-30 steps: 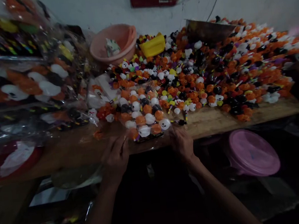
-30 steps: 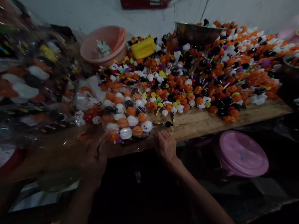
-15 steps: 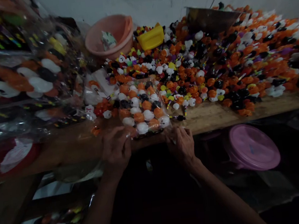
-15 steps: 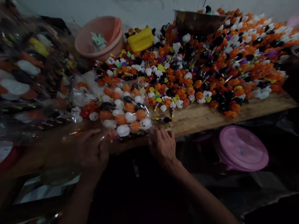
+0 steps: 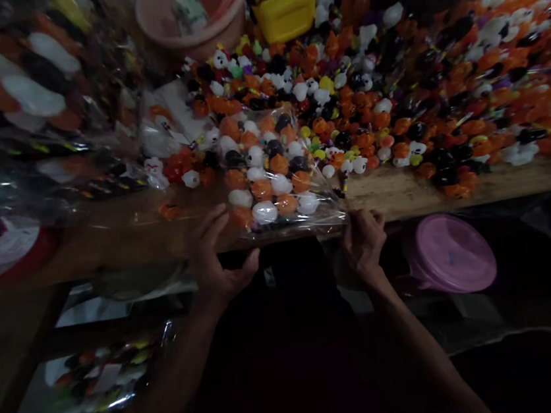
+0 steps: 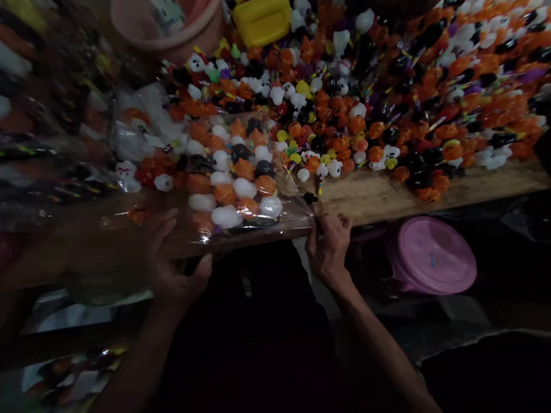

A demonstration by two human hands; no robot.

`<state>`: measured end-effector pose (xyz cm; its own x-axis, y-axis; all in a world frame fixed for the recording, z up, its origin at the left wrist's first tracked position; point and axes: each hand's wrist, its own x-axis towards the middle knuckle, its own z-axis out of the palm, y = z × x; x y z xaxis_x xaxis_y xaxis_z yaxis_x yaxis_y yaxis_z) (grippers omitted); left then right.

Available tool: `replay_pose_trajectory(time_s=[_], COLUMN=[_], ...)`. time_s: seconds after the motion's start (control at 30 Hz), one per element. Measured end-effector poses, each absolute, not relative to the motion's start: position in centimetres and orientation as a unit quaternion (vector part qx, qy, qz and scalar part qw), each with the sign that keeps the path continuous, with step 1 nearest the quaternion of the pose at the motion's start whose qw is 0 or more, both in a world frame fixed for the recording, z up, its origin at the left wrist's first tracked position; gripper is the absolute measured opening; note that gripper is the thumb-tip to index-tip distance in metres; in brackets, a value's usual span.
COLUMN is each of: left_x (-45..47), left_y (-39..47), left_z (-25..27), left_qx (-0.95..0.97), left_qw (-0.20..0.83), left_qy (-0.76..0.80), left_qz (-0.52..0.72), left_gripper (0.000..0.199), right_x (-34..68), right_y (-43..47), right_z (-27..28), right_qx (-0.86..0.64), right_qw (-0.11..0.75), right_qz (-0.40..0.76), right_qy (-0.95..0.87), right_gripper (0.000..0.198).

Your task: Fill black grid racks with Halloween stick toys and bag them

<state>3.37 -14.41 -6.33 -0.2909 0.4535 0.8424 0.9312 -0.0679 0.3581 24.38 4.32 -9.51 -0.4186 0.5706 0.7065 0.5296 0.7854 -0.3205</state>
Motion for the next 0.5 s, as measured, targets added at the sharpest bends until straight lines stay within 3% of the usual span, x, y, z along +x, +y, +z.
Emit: replay_pose_trajectory(time_s=[0.13, 0.2, 0.27, 0.37, 0.5], left_x=[5.4, 5.7, 5.4, 4.6, 3.9], left_y=[-14.2, -13.5, -12.6, -11.3, -10.0], left_z=[-9.2, -10.1, -10.3, -10.2, -10.4], left_qx=[-0.432, -0.374, -0.333, -0.307, -0.308], left_qw=[0.128, 0.071, 0.031, -0.011, -0.034], left_qy=[-0.735, -0.774, -0.8, -0.82, -0.823], left_qz=[-0.507, -0.506, -0.498, -0.482, -0.476], left_gripper=[0.084, 0.088, 0.081, 0.064, 0.072], right_x=[24.9, 24.5, 24.0, 23.9, 24.5], right_y=[3.5, 3.0, 2.8, 3.2, 3.8], right_z=[-7.3, -6.4, -5.5, -4.4, -3.5], right_qx=[-0.313, -0.296, -0.292, -0.289, -0.288], right_qw=[0.429, 0.415, 0.406, 0.383, 0.353], right_qz=[0.025, 0.006, -0.021, -0.051, -0.045], right_qy=[-0.847, -0.86, -0.866, -0.876, -0.889], right_gripper=[0.017, 0.027, 0.025, 0.008, 0.012])
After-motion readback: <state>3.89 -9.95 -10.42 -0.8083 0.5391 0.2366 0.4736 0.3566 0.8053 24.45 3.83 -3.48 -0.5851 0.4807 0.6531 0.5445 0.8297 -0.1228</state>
